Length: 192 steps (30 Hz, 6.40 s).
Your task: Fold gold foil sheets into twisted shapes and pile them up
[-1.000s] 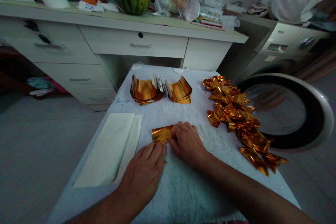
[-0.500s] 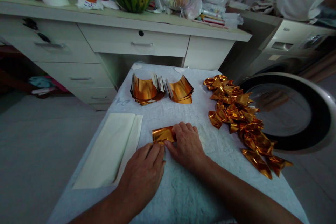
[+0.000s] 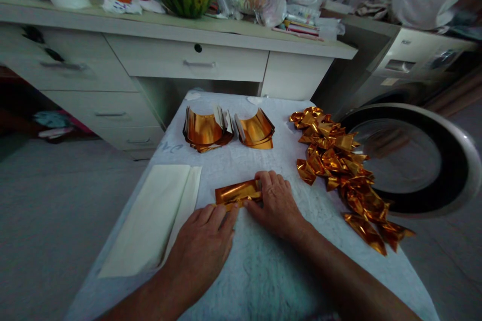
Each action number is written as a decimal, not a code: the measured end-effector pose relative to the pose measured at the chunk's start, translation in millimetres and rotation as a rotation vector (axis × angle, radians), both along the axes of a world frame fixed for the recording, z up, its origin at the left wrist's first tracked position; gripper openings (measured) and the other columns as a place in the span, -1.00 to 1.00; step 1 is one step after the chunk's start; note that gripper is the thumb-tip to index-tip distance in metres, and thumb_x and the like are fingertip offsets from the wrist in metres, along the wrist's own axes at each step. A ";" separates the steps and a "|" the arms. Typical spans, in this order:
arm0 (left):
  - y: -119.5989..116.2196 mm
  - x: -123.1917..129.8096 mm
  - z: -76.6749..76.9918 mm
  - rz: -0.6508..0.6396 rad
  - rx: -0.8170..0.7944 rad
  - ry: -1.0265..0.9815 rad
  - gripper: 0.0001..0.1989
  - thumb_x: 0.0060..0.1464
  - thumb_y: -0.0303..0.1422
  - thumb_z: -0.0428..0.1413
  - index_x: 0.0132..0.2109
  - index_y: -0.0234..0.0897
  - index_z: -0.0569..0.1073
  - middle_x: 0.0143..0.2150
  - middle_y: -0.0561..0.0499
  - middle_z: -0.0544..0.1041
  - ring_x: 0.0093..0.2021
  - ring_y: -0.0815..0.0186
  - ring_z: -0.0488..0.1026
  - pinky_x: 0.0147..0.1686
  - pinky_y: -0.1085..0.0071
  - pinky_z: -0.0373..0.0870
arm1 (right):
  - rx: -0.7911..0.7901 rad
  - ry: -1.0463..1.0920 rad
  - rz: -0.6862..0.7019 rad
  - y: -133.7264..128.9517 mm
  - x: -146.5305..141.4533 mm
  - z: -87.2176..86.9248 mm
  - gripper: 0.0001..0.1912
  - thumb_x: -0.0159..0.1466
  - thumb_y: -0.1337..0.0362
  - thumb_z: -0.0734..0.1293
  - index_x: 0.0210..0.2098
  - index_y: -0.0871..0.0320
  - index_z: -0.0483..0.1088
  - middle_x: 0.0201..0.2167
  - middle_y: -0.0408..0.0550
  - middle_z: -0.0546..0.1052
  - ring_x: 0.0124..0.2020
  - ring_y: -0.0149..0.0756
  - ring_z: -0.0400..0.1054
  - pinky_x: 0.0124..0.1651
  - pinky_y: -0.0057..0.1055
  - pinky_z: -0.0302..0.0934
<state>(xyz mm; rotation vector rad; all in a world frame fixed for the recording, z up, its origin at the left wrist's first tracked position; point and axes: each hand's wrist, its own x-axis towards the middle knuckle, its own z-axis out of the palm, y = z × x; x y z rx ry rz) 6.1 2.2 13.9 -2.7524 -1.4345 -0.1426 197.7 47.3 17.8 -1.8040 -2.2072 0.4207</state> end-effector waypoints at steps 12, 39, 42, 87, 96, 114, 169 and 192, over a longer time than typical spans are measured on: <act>-4.3 1.7 -3.8 0.021 0.146 -0.032 -0.64 0.18 -0.49 0.02 0.08 -0.29 0.52 -0.02 -0.14 0.58 -0.03 0.09 0.47 -0.07 0.14 0.42 | -0.024 -0.022 -0.037 10.0 28.1 -3.7 -0.43 0.16 0.07 0.43 0.07 0.13 0.26 -0.01 0.09 0.39 0.01 0.02 0.26 0.06 -0.06 0.11; -9.5 -1.4 -22.5 -0.134 0.148 0.134 -0.49 0.10 -0.66 -0.10 0.18 -0.54 0.43 0.19 -0.37 0.46 0.15 -0.04 0.47 0.06 0.06 0.50 | 0.144 0.271 0.342 4.8 15.2 2.6 -0.91 0.24 0.43 0.26 -0.28 0.15 0.38 -0.27 -0.05 0.44 -0.19 -0.23 0.26 -0.07 -0.28 0.12; -8.5 -0.6 -19.7 -0.126 0.112 0.121 -0.47 0.09 -0.66 -0.10 0.19 -0.53 0.42 0.19 -0.35 0.47 0.15 -0.03 0.45 0.07 0.05 0.48 | 0.114 0.198 0.428 3.6 12.3 -1.7 -0.86 0.34 0.37 0.25 -0.25 0.14 0.46 -0.27 -0.06 0.47 -0.19 -0.25 0.28 -0.08 -0.30 0.10; 45.2 14.3 33.8 0.041 -0.046 0.008 -0.92 0.14 -0.48 0.12 -0.25 -0.28 0.51 -0.24 -0.07 0.49 -0.19 0.13 0.45 -0.17 0.19 0.44 | 0.065 0.219 0.221 13.0 26.1 -5.1 -0.52 0.12 0.28 0.47 0.02 0.13 0.35 0.09 0.08 0.33 0.10 -0.04 0.18 0.13 -0.07 0.12; 47.3 3.3 3.6 0.083 -0.204 -0.382 -0.49 0.01 -0.49 0.22 0.12 -0.23 0.31 -0.05 -0.07 0.49 -0.04 0.10 0.43 -0.02 0.16 0.35 | 0.026 0.293 0.236 15.4 30.6 -3.1 -0.73 0.11 0.41 0.47 -0.22 0.12 0.38 0.04 0.02 0.35 0.07 -0.07 0.17 0.11 -0.10 0.12; 44.8 2.4 19.3 0.277 -0.385 -0.900 -0.71 0.10 -0.39 0.16 0.00 -0.14 0.40 -0.27 0.09 0.57 -0.27 0.29 0.54 -0.27 0.39 0.40 | 0.030 0.680 0.287 17.8 39.5 -0.5 -0.97 0.29 0.30 0.35 -0.31 0.10 0.41 -0.28 -0.08 0.46 -0.16 -0.23 0.30 -0.03 -0.22 0.15; 47.4 16.9 17.4 0.332 -0.843 -1.431 -0.76 0.10 -0.31 0.14 -0.08 -0.26 0.40 -0.21 0.00 0.57 -0.24 0.26 0.52 -0.24 0.35 0.43 | -0.208 1.205 -0.125 17.2 31.0 -2.8 -0.64 0.14 -0.01 0.43 -0.38 0.12 0.30 -0.50 -0.21 0.37 -0.52 -0.44 0.20 -0.47 -0.50 0.07; 48.9 14.7 -10.6 -0.056 -0.212 -0.495 -0.57 0.10 -0.67 -0.05 -0.03 -0.18 0.51 -0.09 -0.05 0.47 -0.07 0.18 0.35 -0.04 0.24 0.38 | -0.008 0.328 -0.068 19.1 22.8 -10.4 -0.95 0.22 0.37 0.31 -0.38 0.12 0.37 -0.53 -0.18 0.43 -0.48 -0.36 0.28 -0.37 -0.44 0.06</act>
